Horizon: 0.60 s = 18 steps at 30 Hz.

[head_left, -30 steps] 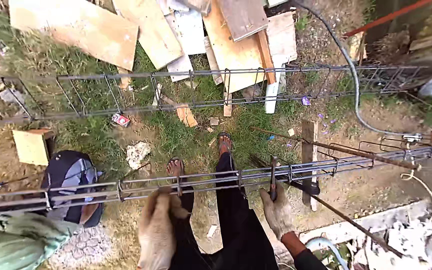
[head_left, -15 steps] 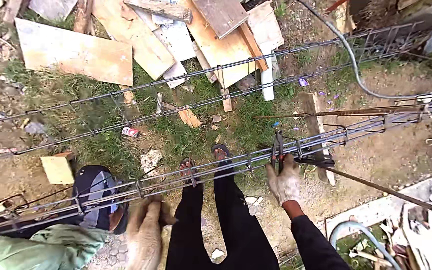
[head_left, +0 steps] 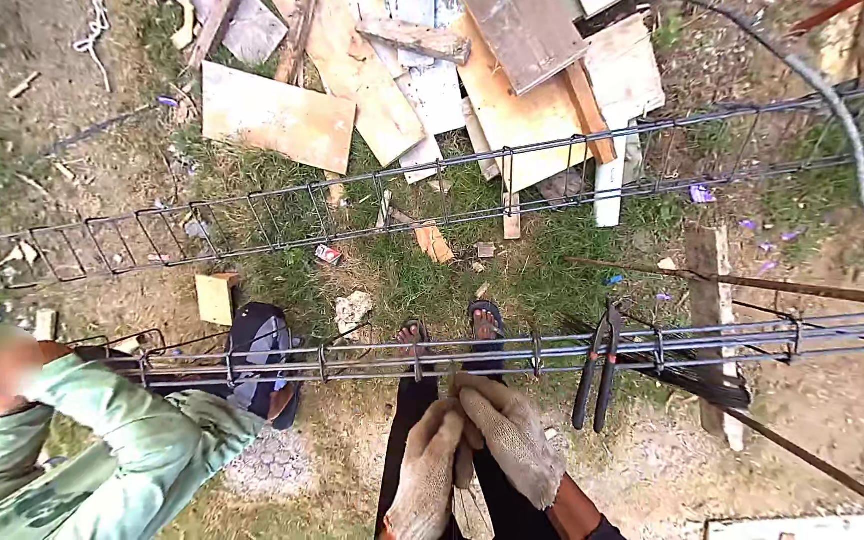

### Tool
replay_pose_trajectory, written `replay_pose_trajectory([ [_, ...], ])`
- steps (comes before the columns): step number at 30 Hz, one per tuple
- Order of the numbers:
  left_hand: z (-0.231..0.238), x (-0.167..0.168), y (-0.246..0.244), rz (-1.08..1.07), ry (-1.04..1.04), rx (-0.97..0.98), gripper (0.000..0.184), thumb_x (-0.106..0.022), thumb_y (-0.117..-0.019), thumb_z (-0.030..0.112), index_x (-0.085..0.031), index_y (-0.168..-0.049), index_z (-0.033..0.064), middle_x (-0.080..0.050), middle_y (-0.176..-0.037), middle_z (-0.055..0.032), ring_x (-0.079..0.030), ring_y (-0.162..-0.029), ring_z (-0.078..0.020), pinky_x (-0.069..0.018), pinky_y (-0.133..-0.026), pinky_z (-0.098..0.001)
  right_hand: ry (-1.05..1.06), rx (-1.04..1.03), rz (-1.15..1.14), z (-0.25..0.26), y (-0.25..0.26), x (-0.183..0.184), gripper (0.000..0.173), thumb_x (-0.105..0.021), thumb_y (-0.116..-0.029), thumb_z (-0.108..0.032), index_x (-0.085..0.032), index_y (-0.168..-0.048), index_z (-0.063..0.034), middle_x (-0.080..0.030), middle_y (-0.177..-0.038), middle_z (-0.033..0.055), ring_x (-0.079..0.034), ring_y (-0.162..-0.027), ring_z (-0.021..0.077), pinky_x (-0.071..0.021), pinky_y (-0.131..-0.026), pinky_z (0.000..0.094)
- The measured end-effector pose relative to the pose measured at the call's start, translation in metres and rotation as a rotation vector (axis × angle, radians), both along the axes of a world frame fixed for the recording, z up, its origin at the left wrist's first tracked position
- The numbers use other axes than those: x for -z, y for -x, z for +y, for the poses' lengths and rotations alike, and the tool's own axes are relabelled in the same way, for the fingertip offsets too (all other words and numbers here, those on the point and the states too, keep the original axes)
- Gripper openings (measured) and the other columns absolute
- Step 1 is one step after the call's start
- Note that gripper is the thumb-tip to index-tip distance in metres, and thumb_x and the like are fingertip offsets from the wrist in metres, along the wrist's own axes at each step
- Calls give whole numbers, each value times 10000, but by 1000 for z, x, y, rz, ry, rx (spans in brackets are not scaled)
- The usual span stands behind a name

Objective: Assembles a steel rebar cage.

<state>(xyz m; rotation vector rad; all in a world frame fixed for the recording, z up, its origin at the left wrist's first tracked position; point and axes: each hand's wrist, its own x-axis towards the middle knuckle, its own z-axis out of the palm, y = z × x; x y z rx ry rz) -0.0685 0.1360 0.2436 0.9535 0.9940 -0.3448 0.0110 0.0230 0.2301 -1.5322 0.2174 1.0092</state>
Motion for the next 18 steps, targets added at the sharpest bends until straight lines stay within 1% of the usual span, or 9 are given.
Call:
replay_pose_trajectory([
  [2,-4,0,0,30,61,16,285,-430,-1072,203,-649,-1101,23,-609,-676,-63,-461,-437,-100,-435,-414,-262,-28,23,81,-1,-4,3,311,-513,-1062,-239,-732,-1219,-83,-730,-921,36,-625,-640,125,-544,-557,309],
  [4,-7,0,1,47,114,23,271,-424,-1072,187,-633,-1121,22,-607,-690,-66,-443,-436,-91,-410,-404,-249,-37,57,111,-4,-6,7,310,-501,-1071,-234,-732,-1182,-60,-727,-921,55,-661,-718,152,-575,-630,326],
  [6,-12,1,3,45,59,67,271,-432,-1071,173,-639,-1150,16,-626,-698,-57,-450,-441,-85,-401,-402,-241,-5,61,72,-6,-7,11,288,-533,-1063,-238,-743,-1126,-51,-705,-849,55,-650,-710,165,-571,-643,343],
  [7,-15,2,4,37,-25,111,272,-436,-1061,162,-650,-1145,16,-635,-698,-41,-469,-461,-84,-414,-423,-246,33,32,47,-6,-8,12,273,-555,-1053,-254,-754,-1075,-69,-699,-818,47,-652,-701,166,-572,-640,354],
  [10,-25,2,7,-17,-296,199,253,-464,-1040,102,-679,-1116,-8,-655,-708,-5,-606,-594,-105,-544,-578,-298,147,-34,-7,-3,-10,12,263,-568,-1031,-258,-774,-982,-102,-697,-760,19,-652,-664,158,-568,-618,362],
  [12,-27,1,10,-38,-329,180,250,-470,-1038,86,-683,-1116,-17,-663,-714,-8,-633,-617,-119,-572,-608,-317,203,-46,-22,1,-9,10,271,-562,-1032,-254,-780,-969,-107,-703,-750,8,-657,-660,151,-570,-620,358],
  [14,-21,0,14,-55,-286,182,243,-473,-1048,93,-689,-1110,1,-673,-728,-5,-647,-630,-119,-587,-629,-321,245,-27,-30,8,-5,5,269,-556,-1035,-241,-776,-993,-91,-715,-764,8,-672,-669,147,-584,-627,354],
  [16,-7,-1,18,-62,-157,184,251,-473,-1060,120,-692,-1131,22,-678,-726,-6,-618,-595,-104,-556,-583,-296,250,31,-40,14,0,1,266,-551,-1041,-218,-766,-1001,-66,-714,-764,31,-672,-664,161,-586,-618,355],
  [18,10,-1,24,-29,-2,196,288,-453,-1071,165,-670,-1201,27,-666,-702,-24,-526,-494,-91,-455,-457,-264,252,101,-68,19,4,3,279,-527,-1045,-191,-757,-986,-45,-710,-763,53,-666,-667,181,-581,-623,366],
])
